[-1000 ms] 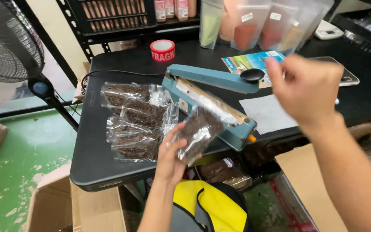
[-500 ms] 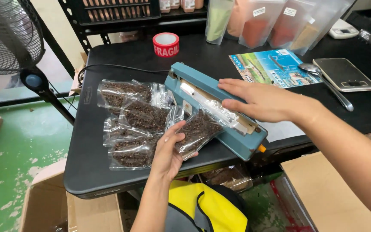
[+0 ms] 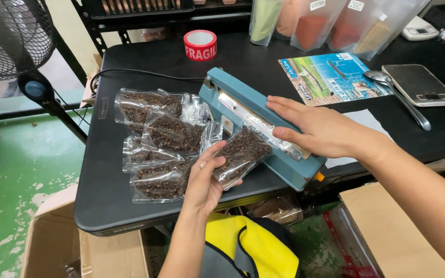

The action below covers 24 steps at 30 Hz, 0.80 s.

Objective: Sealing small plastic bags of granules using a heat sealer and packing them into a cardboard box.

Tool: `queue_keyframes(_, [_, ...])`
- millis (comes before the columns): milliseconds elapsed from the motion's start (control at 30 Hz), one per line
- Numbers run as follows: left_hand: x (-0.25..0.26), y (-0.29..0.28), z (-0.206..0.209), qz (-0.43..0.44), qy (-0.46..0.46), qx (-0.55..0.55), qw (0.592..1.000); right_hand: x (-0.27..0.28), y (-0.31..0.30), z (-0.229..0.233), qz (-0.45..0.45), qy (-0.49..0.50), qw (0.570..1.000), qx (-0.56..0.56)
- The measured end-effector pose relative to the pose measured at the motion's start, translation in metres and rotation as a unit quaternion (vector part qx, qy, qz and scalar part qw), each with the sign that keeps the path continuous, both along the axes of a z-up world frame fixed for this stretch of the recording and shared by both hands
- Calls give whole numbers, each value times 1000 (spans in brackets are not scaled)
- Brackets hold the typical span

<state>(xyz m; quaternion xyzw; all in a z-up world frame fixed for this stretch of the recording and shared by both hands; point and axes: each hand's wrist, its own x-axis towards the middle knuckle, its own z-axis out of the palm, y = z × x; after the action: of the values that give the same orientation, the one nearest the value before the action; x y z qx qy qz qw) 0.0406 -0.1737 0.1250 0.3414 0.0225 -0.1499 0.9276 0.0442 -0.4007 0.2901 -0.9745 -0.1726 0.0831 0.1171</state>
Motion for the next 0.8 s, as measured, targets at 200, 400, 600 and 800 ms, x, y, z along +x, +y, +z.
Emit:
queue_keyframes(200, [0, -1, -1, 0, -2, 4, 1000, 0, 0, -3, 3, -6, 1000, -2])
queue_keyframes(400, [1, 0, -3, -1, 6, 11, 1000, -3, 1, 0, 7, -16, 1000, -5])
queue_keyframes(600, [-1, 0, 0, 4, 3, 11, 1000, -4, 2, -1, 11, -23, 1000, -9])
queue_keyframes(800, [0, 0, -5, 5, -3, 6, 1000, -6, 1, -6, 13, -64, 997, -49])
